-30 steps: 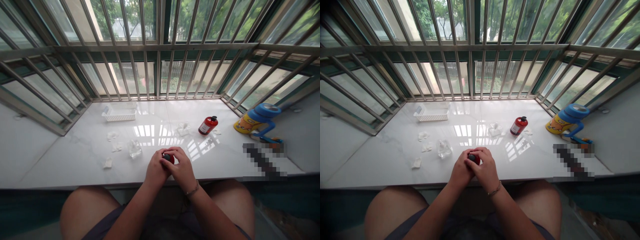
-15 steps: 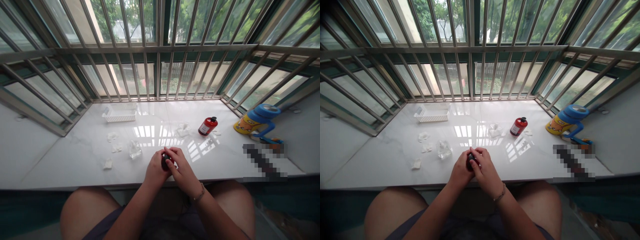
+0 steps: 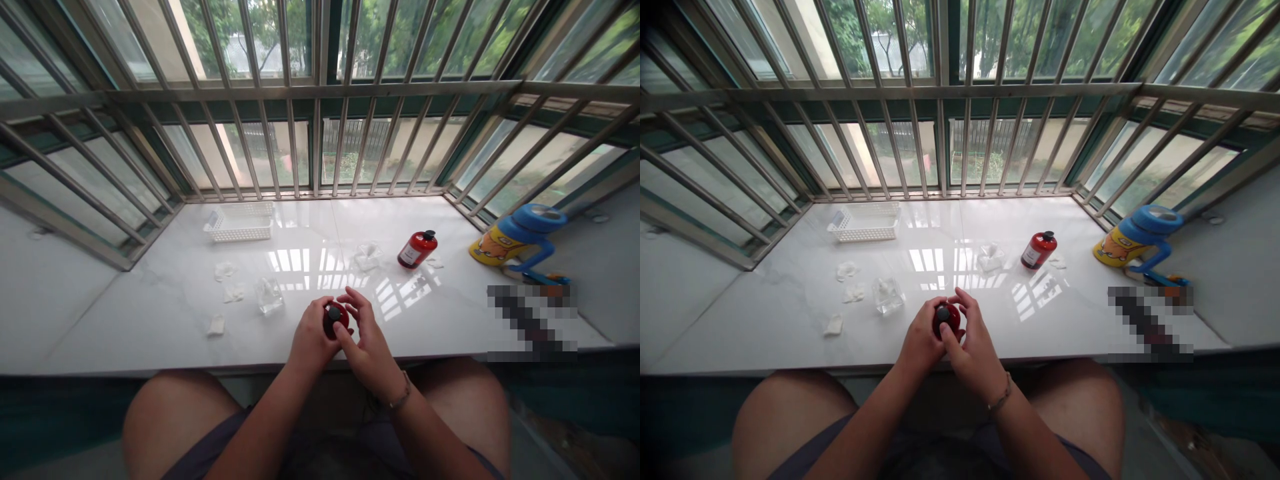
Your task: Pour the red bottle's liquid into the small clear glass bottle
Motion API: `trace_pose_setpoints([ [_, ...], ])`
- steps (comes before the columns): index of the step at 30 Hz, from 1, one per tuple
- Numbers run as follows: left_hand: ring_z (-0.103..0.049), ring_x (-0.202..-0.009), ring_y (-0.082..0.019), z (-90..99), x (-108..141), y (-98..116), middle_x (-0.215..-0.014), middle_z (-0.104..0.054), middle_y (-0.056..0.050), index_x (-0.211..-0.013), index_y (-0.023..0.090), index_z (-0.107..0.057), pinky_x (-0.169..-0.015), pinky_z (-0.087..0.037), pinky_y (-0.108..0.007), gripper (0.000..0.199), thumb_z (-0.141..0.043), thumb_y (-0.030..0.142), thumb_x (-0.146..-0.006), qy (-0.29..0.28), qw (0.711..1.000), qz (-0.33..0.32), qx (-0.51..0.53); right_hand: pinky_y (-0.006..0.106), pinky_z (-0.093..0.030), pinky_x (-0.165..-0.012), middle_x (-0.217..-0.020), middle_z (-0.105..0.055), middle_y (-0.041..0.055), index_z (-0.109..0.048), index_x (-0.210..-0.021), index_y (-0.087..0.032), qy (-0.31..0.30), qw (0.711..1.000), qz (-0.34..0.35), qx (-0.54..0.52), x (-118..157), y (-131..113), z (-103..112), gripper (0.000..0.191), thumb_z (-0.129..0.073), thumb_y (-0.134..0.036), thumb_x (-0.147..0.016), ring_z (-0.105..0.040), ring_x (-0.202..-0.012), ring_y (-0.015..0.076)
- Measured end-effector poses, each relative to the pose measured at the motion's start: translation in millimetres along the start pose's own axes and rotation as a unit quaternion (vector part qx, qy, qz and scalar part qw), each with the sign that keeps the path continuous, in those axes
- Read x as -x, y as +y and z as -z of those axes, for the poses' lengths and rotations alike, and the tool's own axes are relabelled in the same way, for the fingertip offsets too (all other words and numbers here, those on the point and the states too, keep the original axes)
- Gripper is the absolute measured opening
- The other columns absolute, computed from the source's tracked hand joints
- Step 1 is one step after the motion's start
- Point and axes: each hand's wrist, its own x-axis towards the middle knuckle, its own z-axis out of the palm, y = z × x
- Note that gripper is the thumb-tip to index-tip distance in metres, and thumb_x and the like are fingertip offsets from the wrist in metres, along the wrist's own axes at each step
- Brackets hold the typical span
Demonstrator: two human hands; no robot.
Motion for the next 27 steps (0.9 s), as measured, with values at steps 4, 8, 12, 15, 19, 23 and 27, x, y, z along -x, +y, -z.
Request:
trace_pose_setpoints([
  [4, -0.072, -0.119, -0.030, 0.1, 1.0, -0.2, -0.132, -0.073, -0.010, -0.135, 0.025, -0.058, -0.103, -0.059, -0.048, 0.062, -0.087, 0.024, -0.079, -0.003, 1.000, -0.007, 0.015, 0.057, -0.047, -0.125, -0.147, -0.063, 0.0129, -0.030, -0.163, -0.030, -0.014, 1.000, 0.009, 0.004, -0.2, -2.6, -3.3, 0.066, -0.062, -0.038, -0.106, -0.061, -0.141, 0.0293],
  [8, -0.073, -0.115, -0.030, -0.2, 1.2, 0.4, -0.127, -0.073, -0.010, -0.134, 0.025, -0.059, -0.101, -0.060, -0.048, 0.058, -0.083, 0.024, -0.081, -0.001, 1.000, -0.015, 0.013, 0.056, -0.047, -0.125, -0.157, -0.056, 0.0141, -0.032, -0.162, -0.030, -0.010, 1.000, 0.015, 0.006, -0.7, -5.3, -6.7, 0.067, -0.064, -0.038, -0.104, -0.057, -0.146, 0.0299],
  [12, -0.072, -0.119, -0.031, -1.1, 1.6, -1.9, -0.132, -0.072, -0.010, -0.137, 0.026, -0.057, -0.103, -0.060, -0.049, 0.066, -0.089, 0.027, -0.078, -0.003, 1.000, -0.002, 0.000, 0.059, -0.049, -0.123, -0.143, -0.064, 0.0130, -0.044, -0.153, -0.028, 0.052, 0.998, -0.016, 0.035, -1.1, -4.6, -8.5, 0.061, -0.070, -0.040, -0.100, -0.063, -0.137, 0.0315],
  [15, -0.072, -0.120, -0.031, -2.2, 1.9, -4.1, -0.132, -0.072, -0.011, -0.137, 0.025, -0.056, -0.104, -0.060, -0.050, 0.067, -0.088, 0.026, -0.078, 0.000, 1.000, -0.012, -0.006, 0.057, -0.051, -0.121, -0.138, -0.069, 0.0111, -0.045, -0.152, -0.030, 0.035, 0.999, -0.020, 0.031, -1.9, -6.8, -7.0, 0.060, -0.072, -0.040, -0.099, -0.066, -0.135, 0.0311],
  [19, -0.073, -0.116, -0.031, -3.6, 1.7, -5.7, -0.128, -0.072, -0.011, -0.136, 0.023, -0.056, -0.100, -0.061, -0.050, 0.065, -0.088, 0.028, -0.078, 0.004, 1.000, -0.026, -0.015, 0.053, -0.051, -0.121, -0.152, -0.060, 0.0115, -0.050, -0.151, -0.031, 0.022, 0.998, 0.009, 0.054, -3.6, -8.9, -6.3, 0.057, -0.072, -0.037, -0.098, -0.061, -0.140, 0.0302],
  [23, -0.073, -0.118, -0.031, -3.9, 1.5, -5.7, -0.129, -0.072, -0.010, -0.135, 0.025, -0.056, -0.102, -0.060, -0.049, 0.062, -0.086, 0.029, -0.081, 0.002, 1.000, -0.018, -0.012, 0.052, -0.057, -0.113, -0.141, -0.066, 0.0113, -0.055, -0.145, -0.029, 0.044, 0.996, 0.007, 0.077, -5.5, -7.3, -8.2, 0.053, -0.074, -0.036, -0.095, -0.067, -0.130, 0.0305],
  [27, -0.073, -0.117, -0.030, -3.7, 1.1, -5.3, -0.126, -0.073, -0.009, -0.131, 0.025, -0.059, -0.103, -0.060, -0.048, 0.055, -0.085, 0.026, -0.083, 0.003, 1.000, -0.014, 0.000, 0.052, -0.055, -0.115, -0.136, -0.071, 0.0097, -0.056, -0.143, -0.029, 0.043, 0.996, 0.011, 0.083, -8.2, -8.8, -7.7, 0.049, -0.070, -0.032, -0.097, -0.068, -0.131, 0.0297],
])
